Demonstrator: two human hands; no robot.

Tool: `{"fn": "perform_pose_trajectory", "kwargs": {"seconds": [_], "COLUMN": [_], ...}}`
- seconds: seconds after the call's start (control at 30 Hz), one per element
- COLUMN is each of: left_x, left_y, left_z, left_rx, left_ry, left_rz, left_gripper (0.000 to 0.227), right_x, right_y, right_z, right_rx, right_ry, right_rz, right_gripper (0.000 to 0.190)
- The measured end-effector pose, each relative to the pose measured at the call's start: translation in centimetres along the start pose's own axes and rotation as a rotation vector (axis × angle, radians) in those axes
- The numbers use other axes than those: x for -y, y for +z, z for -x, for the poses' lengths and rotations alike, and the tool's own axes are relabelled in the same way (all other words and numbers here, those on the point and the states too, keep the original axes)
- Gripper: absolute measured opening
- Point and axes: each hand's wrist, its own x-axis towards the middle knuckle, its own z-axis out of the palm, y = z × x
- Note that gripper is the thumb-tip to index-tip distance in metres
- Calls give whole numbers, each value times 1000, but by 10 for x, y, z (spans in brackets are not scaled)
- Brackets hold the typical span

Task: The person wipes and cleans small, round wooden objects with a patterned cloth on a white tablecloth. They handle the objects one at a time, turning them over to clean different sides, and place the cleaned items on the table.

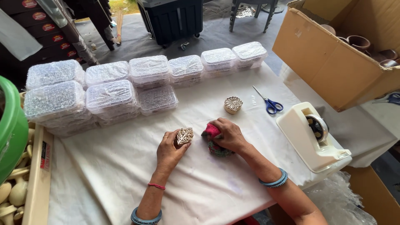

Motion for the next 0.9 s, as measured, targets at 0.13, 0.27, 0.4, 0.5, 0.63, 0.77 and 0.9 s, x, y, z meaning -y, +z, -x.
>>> {"fn": "perform_pose_trajectory", "kwargs": {"seconds": [0.13,0.27,0.4,0.5,0.63,0.77,0.9], "left_x": [-1,-8,-9,-9,-15,-7,-12], "left_y": [-3,-3,-5,-4,-9,4,2], "left_z": [8,9,11,9,11,8,8], "left_rx": [-35,-83,-95,-69,-65,-102,-142], "left_ry": [-16,38,84,46,19,-14,-37], "left_rz": [40,8,13,31,60,26,9], "left_gripper": [62,64,67,64,58,40,38], "right_x": [30,24,20,27,49,75,103], "right_y": [-19,-29,-18,-14,2,37,43], "right_z": [-1,0,1,-7,-26,-35,-19], "right_rx": [139,205,217,95,-79,-131,-181], "right_ry": [-87,-239,-33,33,-15,-190,-307], "right_rz": [111,1,-68,-263,-323,-95,123], "right_gripper": [70,92,76,61,49,52,56]}}
